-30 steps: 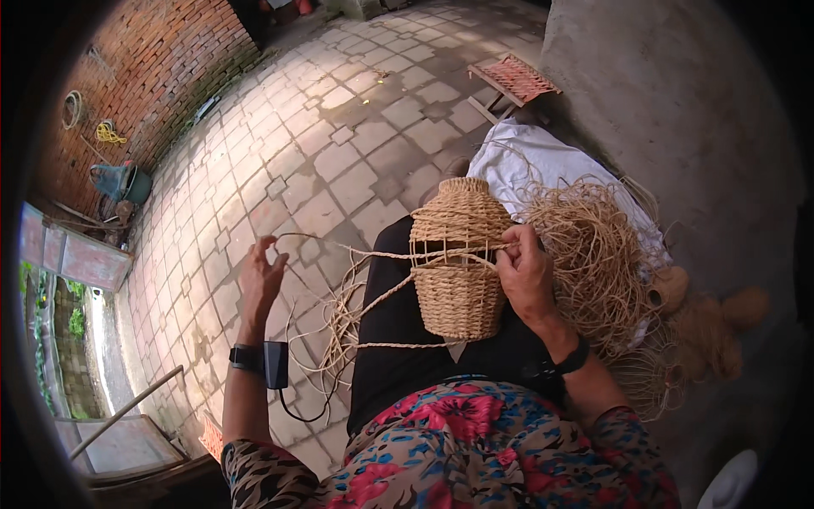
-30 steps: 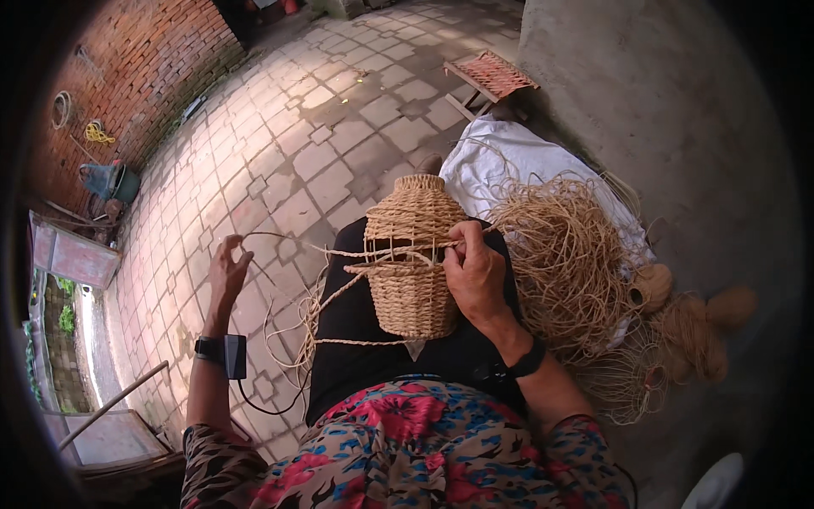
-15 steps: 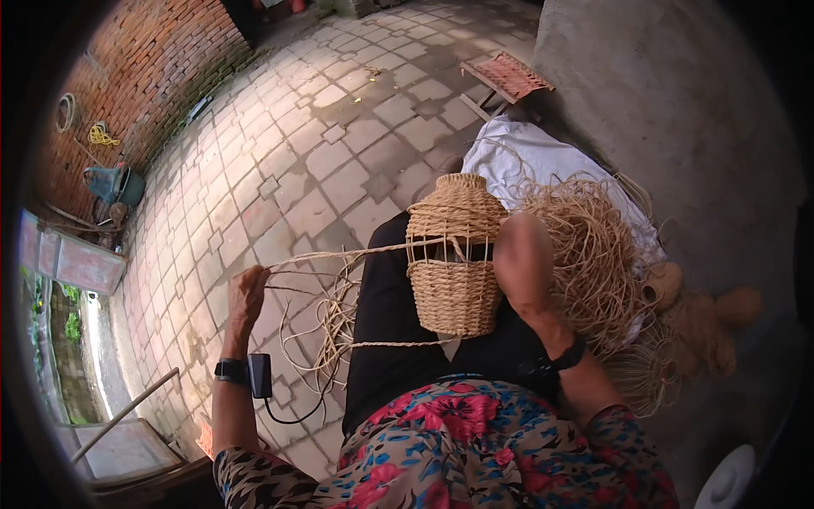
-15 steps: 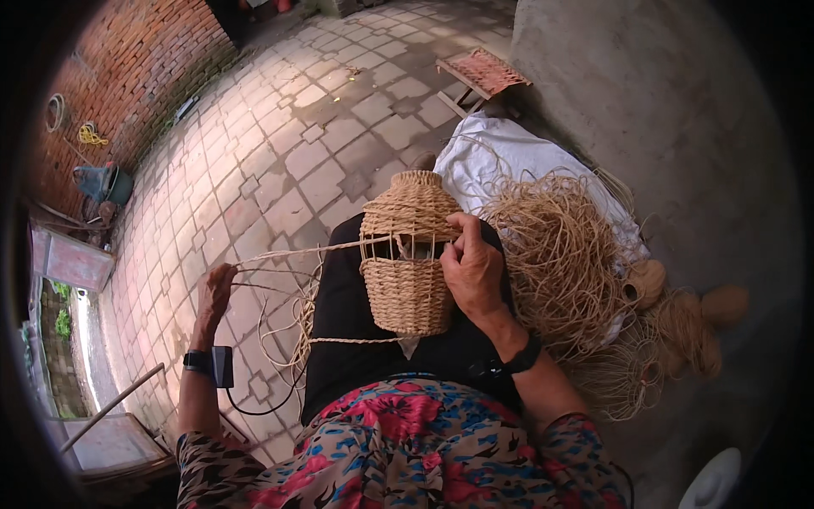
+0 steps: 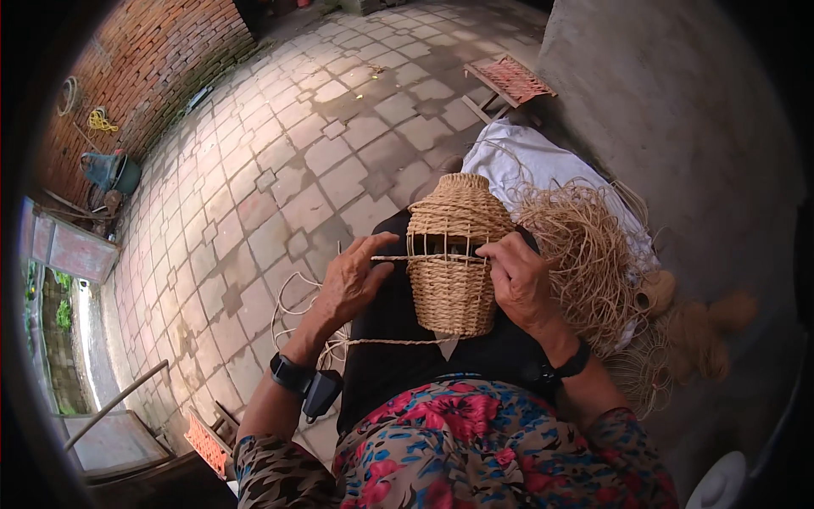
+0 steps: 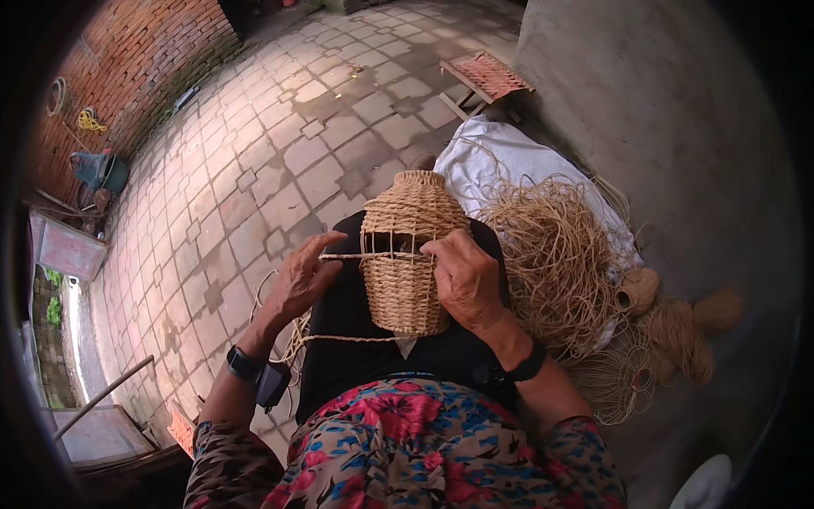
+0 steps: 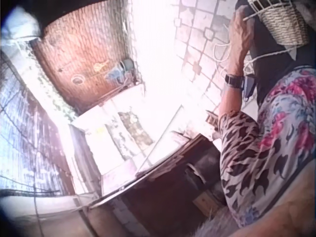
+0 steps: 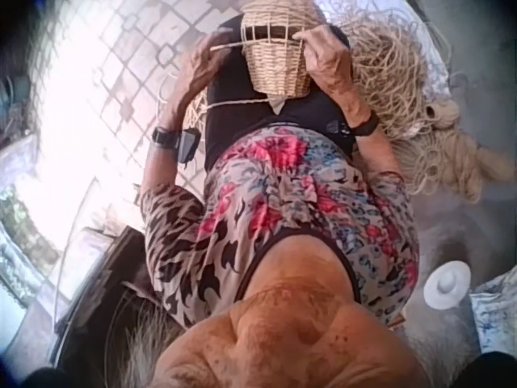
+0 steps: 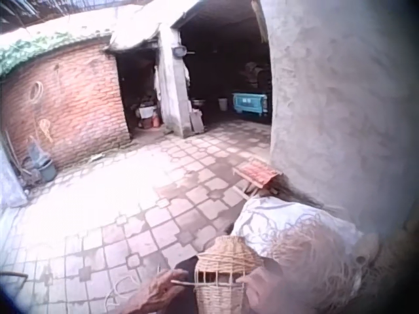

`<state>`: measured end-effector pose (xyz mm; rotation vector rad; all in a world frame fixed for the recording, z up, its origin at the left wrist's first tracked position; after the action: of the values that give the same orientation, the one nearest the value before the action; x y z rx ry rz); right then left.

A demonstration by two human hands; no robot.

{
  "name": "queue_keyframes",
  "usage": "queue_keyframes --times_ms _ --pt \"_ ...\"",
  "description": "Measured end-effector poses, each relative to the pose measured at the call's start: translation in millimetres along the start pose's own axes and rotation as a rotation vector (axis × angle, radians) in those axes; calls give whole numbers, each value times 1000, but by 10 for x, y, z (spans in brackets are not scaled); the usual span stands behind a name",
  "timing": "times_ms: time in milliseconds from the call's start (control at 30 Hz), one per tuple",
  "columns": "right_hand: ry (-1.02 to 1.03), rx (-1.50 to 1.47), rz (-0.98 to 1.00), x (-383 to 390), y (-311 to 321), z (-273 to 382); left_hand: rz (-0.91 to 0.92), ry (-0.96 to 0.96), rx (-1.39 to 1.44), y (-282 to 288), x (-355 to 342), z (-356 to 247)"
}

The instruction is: The recorder is weaving a basket out of natural fiber twine.

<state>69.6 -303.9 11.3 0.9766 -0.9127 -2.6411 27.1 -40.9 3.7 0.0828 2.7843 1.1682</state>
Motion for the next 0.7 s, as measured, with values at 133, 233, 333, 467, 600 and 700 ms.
queue_keyframes --times_ms 133,233,333,467,600,700 --pt "1 -14 52 3 -99 -13 110 77 292 -131 -118 3" --pt "-58 -34 -21 -119 -139 60 182 209 304 -154 -130 29" --pt "-41 95 -7 -205 -290 161 163 181 188 -226 -155 127" --pt "-37 199 20 -229 -389 54 192 132 117 -220 -217 90" --pt "-295 -44 -84 -320 -269 -153 238 180 298 -119 -146 195" --pt "-403 -289 -201 -380 -115 -458 211 149 -25 6 -43 115"
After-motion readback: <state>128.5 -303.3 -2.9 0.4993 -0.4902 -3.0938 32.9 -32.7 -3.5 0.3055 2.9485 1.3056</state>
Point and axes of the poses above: each hand's wrist, its own x-axis away from the middle knuckle, its own y-axis out of the back of the hand, z = x × y, the point moved 2 cm from there along -x, towards the middle knuckle
